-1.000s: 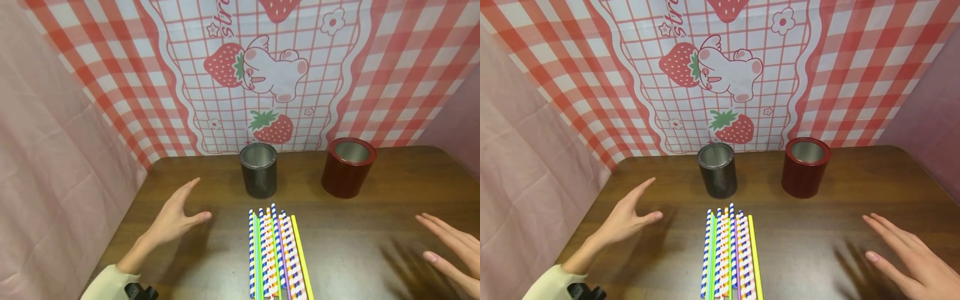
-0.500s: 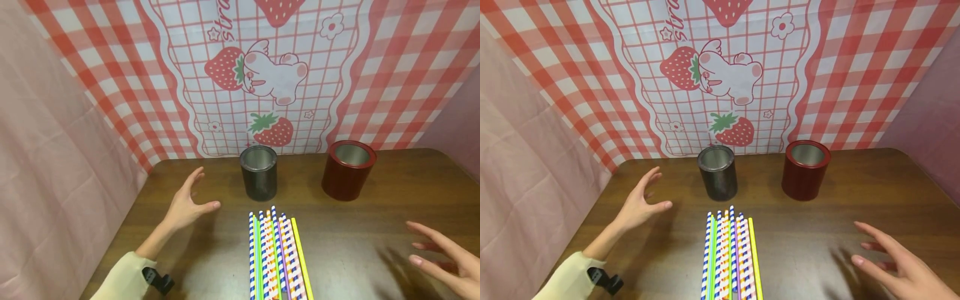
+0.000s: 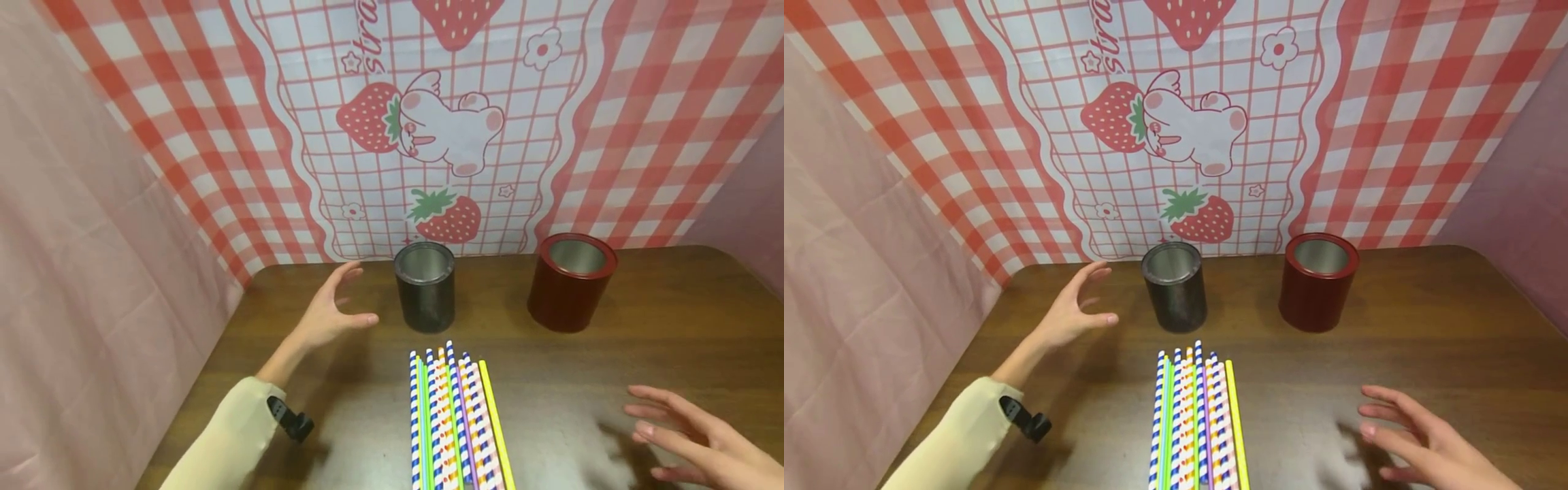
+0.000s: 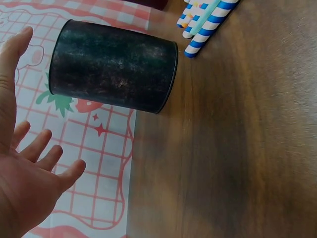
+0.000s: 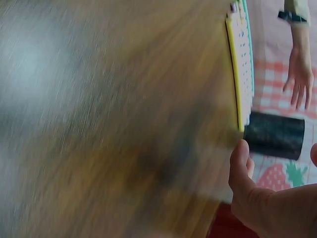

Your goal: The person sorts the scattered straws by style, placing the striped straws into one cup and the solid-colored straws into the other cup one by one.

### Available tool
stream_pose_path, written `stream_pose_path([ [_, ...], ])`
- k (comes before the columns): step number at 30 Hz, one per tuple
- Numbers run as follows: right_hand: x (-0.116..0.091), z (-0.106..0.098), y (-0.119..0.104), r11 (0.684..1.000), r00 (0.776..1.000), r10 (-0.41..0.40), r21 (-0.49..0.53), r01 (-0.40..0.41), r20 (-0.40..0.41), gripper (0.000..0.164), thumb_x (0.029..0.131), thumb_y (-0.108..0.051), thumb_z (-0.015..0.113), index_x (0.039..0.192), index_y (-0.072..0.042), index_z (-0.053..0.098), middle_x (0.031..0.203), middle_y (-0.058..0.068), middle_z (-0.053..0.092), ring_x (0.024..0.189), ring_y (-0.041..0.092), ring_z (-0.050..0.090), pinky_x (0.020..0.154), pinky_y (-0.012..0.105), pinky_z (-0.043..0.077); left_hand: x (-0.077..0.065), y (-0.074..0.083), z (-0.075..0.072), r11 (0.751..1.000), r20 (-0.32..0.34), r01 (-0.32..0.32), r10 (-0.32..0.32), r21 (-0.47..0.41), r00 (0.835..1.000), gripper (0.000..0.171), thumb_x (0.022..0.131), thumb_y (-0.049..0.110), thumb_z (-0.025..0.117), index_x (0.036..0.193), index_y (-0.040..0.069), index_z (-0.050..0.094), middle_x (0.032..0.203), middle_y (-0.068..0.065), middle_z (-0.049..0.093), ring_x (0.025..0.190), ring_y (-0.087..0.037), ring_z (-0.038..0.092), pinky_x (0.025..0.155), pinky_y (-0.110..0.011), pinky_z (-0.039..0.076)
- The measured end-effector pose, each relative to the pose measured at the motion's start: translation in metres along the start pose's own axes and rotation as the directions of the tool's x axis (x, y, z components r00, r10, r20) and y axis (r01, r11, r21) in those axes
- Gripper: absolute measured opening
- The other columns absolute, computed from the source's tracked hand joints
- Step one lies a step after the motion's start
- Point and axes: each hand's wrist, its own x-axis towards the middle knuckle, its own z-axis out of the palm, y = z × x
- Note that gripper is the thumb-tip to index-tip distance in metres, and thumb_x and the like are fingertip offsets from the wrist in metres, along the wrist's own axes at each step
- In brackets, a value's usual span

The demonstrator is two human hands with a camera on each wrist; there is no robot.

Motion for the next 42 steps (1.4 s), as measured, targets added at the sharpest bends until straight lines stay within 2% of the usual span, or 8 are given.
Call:
stream_pose_path([
  [5, 0.007, 0.016, -0.003, 0.988, 0.995, 0.09, 0.119, -0.093, 0.036, 0.041, 0.105, -0.022, 0.038, 0.146, -0.02, 0.034, 0.133, 0.004, 0.053, 0.109, 0.02, 0.06, 0.082, 0.049, 0.053, 0.013, 0.015, 0.009, 1.0, 0.046, -0.009, 0.01, -0.028, 0.999, 0.088, 0.072, 0.003, 0.081, 0.146, 0.004, 0.033, 0.147, -0.019, 0.039, 0.137, -0.037, 0.032, 0.106, -0.056, 0.033],
  [7, 0.011, 0.025, -0.003, 0.987, 0.995, 0.096, 0.127, -0.1, 0.038, 0.048, 0.104, -0.023, 0.039, 0.147, -0.005, 0.026, 0.133, 0.009, 0.053, 0.109, 0.024, 0.06, 0.082, 0.048, 0.053, 0.016, 0.019, 0.011, 0.999, 0.049, -0.015, 0.017, -0.039, 0.999, 0.087, 0.072, 0.004, 0.081, 0.145, 0.001, 0.034, 0.146, -0.021, 0.04, 0.137, -0.038, 0.033, 0.105, -0.058, 0.034],
  [9, 0.016, 0.034, -0.003, 0.988, 0.995, 0.086, 0.126, -0.091, 0.049, 0.052, 0.103, -0.022, 0.041, 0.147, -0.001, 0.022, 0.132, 0.009, 0.054, 0.109, 0.023, 0.06, 0.081, 0.045, 0.052, 0.018, 0.018, 0.012, 0.999, 0.046, -0.022, 0.024, -0.047, 0.999, 0.087, 0.071, 0.004, 0.082, 0.144, 0.0, 0.035, 0.145, -0.024, 0.04, 0.136, -0.04, 0.033, 0.105, -0.06, 0.033],
  [17, 0.034, 0.066, -0.007, 0.996, 0.999, 0.033, 0.087, -0.034, 0.018, 0.055, 0.099, -0.018, 0.05, 0.143, 0.006, 0.026, 0.126, 0.012, 0.056, 0.103, 0.026, 0.062, 0.078, 0.035, 0.052, 0.028, 0.011, 0.014, 0.998, 0.075, -0.015, 0.02, -0.063, 0.997, 0.088, 0.07, 0.001, 0.081, 0.144, -0.003, 0.034, 0.146, -0.025, 0.038, 0.137, -0.037, 0.033, 0.106, -0.06, 0.032],
  [21, 0.041, 0.077, -0.011, 0.996, 1.0, 0.028, 0.079, -0.027, -0.01, 0.063, 0.098, -0.019, 0.053, 0.141, 0.013, 0.02, 0.122, 0.012, 0.059, 0.102, 0.03, 0.062, 0.078, 0.036, 0.053, 0.035, 0.007, 0.016, 0.998, 0.089, -0.013, 0.018, -0.055, 0.996, 0.089, 0.071, 0.002, 0.081, 0.145, -0.003, 0.032, 0.146, -0.023, 0.039, 0.137, -0.036, 0.034, 0.105, -0.059, 0.033],
  [27, 0.051, 0.093, -0.016, 0.997, 0.996, 0.048, 0.056, -0.044, -0.077, 0.064, 0.094, -0.02, 0.059, 0.136, 0.015, 0.027, 0.113, 0.011, 0.062, 0.095, 0.03, 0.064, 0.077, 0.038, 0.054, 0.05, 0.002, 0.027, 0.995, 0.132, -0.018, 0.031, -0.094, 0.991, 0.093, 0.07, 0.002, 0.081, 0.147, -0.002, 0.029, 0.147, -0.024, 0.036, 0.138, -0.036, 0.031, 0.105, -0.06, 0.032],
  [35, 0.072, 0.126, -0.034, 0.989, 0.943, 0.136, -0.007, -0.145, -0.304, 0.057, 0.085, -0.018, 0.072, 0.127, 0.008, 0.044, 0.105, 0.008, 0.061, 0.088, 0.022, 0.064, 0.072, 0.038, 0.055, 0.065, -0.001, 0.041, 0.974, 0.188, -0.006, 0.05, -0.225, 0.981, 0.101, 0.068, 0.0, 0.082, 0.15, 0.001, 0.023, 0.148, -0.021, 0.036, 0.134, -0.036, 0.039, 0.108, -0.051, 0.034],
  [42, 0.084, 0.141, -0.045, 0.985, 0.914, 0.162, 0.01, -0.17, -0.372, 0.057, 0.078, -0.01, 0.076, 0.125, 0.005, 0.047, 0.107, 0.014, 0.055, 0.084, 0.02, 0.06, 0.067, 0.038, 0.055, 0.075, 0.001, 0.043, 0.976, 0.203, -0.013, 0.058, -0.216, 0.977, 0.104, 0.068, 0.001, 0.083, 0.151, 0.006, 0.021, 0.151, -0.018, 0.033, 0.134, -0.034, 0.038, 0.109, -0.048, 0.034],
])
